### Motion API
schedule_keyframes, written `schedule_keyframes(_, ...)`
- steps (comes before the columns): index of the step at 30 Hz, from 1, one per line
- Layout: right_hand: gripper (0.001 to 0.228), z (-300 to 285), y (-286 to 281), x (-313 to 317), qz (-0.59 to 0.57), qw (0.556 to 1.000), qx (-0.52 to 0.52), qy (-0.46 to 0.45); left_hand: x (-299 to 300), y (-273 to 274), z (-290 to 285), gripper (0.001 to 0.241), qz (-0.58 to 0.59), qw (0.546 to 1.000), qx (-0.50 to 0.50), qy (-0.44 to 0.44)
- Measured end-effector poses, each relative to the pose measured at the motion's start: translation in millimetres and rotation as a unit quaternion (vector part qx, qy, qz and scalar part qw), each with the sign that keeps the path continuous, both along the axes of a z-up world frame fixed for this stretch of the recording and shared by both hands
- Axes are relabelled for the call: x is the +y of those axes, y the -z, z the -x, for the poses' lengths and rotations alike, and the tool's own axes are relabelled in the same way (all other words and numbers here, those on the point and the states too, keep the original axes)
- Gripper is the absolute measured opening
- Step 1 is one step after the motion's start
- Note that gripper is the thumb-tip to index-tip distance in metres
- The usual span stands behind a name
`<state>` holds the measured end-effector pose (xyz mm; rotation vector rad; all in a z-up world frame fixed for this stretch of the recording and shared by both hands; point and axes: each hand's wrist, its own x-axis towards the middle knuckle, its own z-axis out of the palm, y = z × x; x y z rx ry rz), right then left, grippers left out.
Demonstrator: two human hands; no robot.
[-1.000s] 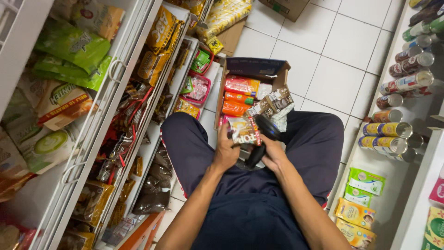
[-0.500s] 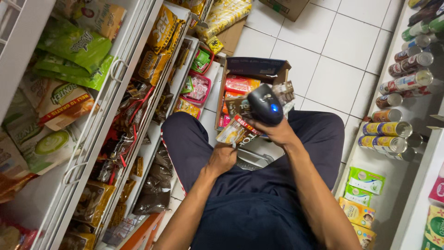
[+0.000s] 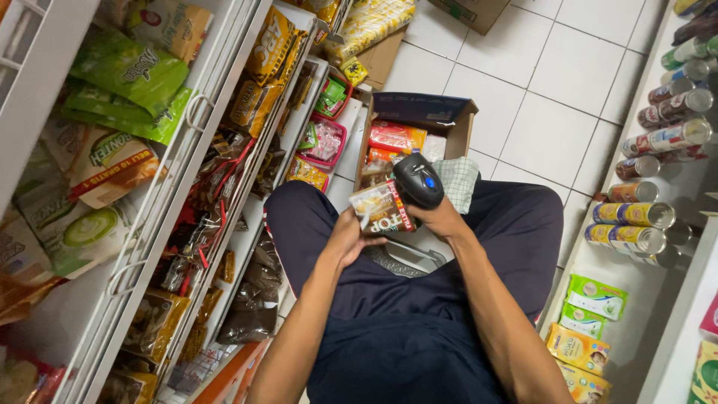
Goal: The person scans individual coffee packets using a handheld barcode scanner and places them into a cardboard box.
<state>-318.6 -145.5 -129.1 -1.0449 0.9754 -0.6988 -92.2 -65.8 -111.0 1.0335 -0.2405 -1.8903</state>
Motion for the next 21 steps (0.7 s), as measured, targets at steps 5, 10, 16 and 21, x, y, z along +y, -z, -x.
schedule_keyframes(5,0.044,0.9,-26.5,-10.5,-0.036,0.999,0.009,0.031,0.3,-20.5,-4.2,0.079,0.200,0.973,0.080,0.087)
schedule_keyframes(10,0.042,-8.7,-30.0,-4.1,-0.047,0.994,-0.016,0.099,-11.3,-12.8,12.1,0.087,0.195,0.979,-0.043,0.046)
schedule_keyframes(16,0.043,-10.7,-5.0,23.2,-0.100,0.985,-0.026,0.139,-15.6,6.4,13.8,0.066,0.169,0.983,-0.044,0.053)
schedule_keyframes(21,0.046,-13.0,-4.1,17.3,-0.066,0.974,-0.096,0.196,-16.9,6.7,17.2,0.070,0.086,0.995,0.012,0.042)
